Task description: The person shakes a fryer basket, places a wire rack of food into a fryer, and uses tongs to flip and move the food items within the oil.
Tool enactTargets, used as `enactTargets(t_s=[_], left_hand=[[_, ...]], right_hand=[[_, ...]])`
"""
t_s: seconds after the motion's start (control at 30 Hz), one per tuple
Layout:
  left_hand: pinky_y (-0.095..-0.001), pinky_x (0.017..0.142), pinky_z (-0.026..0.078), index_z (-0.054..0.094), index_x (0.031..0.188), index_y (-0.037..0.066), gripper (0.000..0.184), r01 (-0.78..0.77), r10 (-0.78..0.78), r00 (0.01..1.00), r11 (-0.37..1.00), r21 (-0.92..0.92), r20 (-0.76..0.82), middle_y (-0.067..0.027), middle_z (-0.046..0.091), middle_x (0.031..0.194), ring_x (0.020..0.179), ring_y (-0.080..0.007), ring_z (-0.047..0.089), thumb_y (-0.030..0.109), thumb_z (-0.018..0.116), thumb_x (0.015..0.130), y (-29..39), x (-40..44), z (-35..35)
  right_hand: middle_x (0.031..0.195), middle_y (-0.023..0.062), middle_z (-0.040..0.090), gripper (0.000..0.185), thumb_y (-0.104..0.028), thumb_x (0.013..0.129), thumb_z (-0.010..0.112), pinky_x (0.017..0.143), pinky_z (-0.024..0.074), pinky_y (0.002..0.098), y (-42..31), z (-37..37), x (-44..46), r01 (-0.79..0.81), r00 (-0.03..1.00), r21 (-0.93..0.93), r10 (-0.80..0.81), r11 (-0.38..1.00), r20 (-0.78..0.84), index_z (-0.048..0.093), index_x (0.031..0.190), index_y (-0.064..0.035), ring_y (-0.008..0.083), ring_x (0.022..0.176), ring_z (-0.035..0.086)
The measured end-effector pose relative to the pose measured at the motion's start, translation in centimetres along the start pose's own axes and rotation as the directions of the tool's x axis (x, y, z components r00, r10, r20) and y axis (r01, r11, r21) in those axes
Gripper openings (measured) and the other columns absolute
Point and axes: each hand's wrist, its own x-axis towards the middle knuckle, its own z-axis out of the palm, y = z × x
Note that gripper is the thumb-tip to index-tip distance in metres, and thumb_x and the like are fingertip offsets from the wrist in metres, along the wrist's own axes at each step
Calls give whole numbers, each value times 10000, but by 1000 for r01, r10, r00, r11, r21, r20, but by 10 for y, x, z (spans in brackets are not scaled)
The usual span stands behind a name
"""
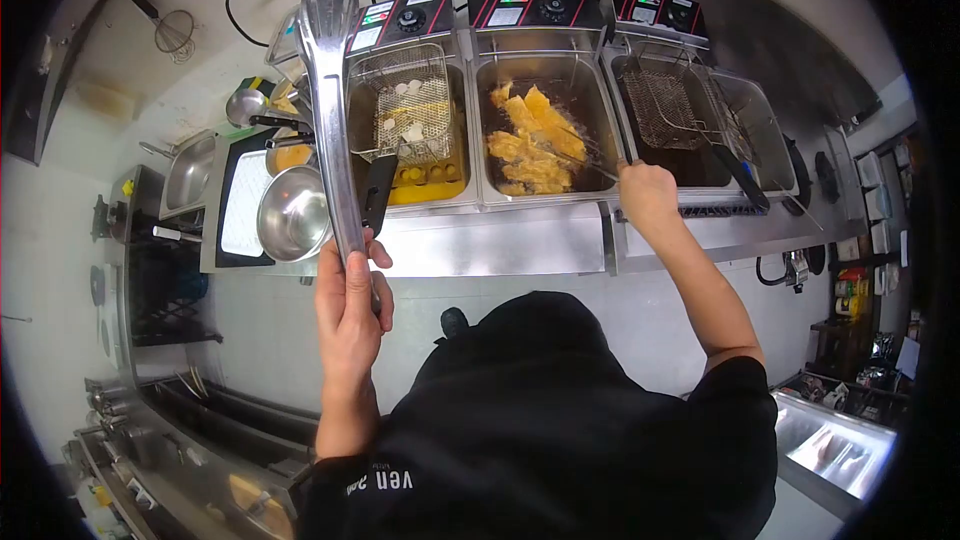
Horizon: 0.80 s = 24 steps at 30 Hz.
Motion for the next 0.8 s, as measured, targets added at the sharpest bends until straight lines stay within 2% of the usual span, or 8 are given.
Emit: enactTargets(t_s=[0.17, 0.3, 0.37, 0.43, 0.5, 0.63, 0.8], left_hand=[[-172, 348, 298, 417, 1175, -17, 311, -62, 63, 998, 998, -28, 28, -82, 515, 919, 431, -39, 378, 243, 369, 1011, 1, 2, -2], [-175, 344, 298, 416, 1171, -19, 304, -63, 64, 998, 998, -28, 8, -83, 514, 919, 427, -38, 379, 236, 368, 1011, -1, 1, -9], [-175, 343, 298, 416, 1171, -16, 301, -65, 64, 998, 997, -38, -16, -82, 514, 920, 427, -37, 380, 235, 371, 1011, -2, 0, -12], [-174, 343, 299, 415, 1173, -15, 301, -67, 66, 998, 997, -35, -15, -81, 515, 920, 427, -35, 381, 235, 373, 1010, -1, -1, -13], [-174, 343, 300, 414, 1175, -13, 302, -68, 68, 998, 997, -35, -12, -80, 515, 920, 427, -34, 381, 236, 375, 1010, -1, -2, -13], [-172, 343, 300, 414, 1178, -8, 297, -47, 47, 999, 998, -39, -15, -76, 516, 916, 428, -32, 381, 234, 380, 1009, -1, -5, -11], [-171, 342, 297, 415, 1177, -7, 292, -59, 59, 998, 998, -23, -7, -73, 516, 911, 428, -32, 381, 229, 379, 1009, 0, -6, -11]], right_hand=[[802, 138, 664, 154, -107, 812, 548, 606, 546, 364, 4, 7, 9, -42, 998, 9, 42, 999, -39, 640, 920, -48, 270, 701, 680], [799, 126, 659, 174, -148, 858, 536, 611, 536, 378, 15, -5, 6, -39, 999, 40, 38, 998, 19, 646, 940, -41, 282, 725, 674], [788, 118, 655, 189, -179, 849, 558, 605, 534, 379, 18, -5, 6, -87, 995, 21, 88, 996, -37, 646, 940, -39, 284, 713, 671], [781, 118, 654, 184, -170, 843, 554, 602, 535, 378, 13, -10, 3, -80, 996, 25, 81, 996, -48, 645, 941, -43, 284, 708, 670], [784, 124, 654, 182, -128, 840, 526, 598, 538, 371, 4, -17, 0, -9, 999, 44, 10, 999, -34, 641, 949, -38, 285, 695, 670], [789, 125, 656, 195, -96, 820, 526, 588, 541, 350, -13, 2, 5, 9, 1000, 15, -10, 1000, 22, 635, 965, -22, 267, 686, 674], [810, 121, 659, 238, -78, 796, 539, 589, 543, 306, -20, 6, 4, 17, 999, -37, -19, 999, -42, 625, 997, 16, 227, 691, 679]])
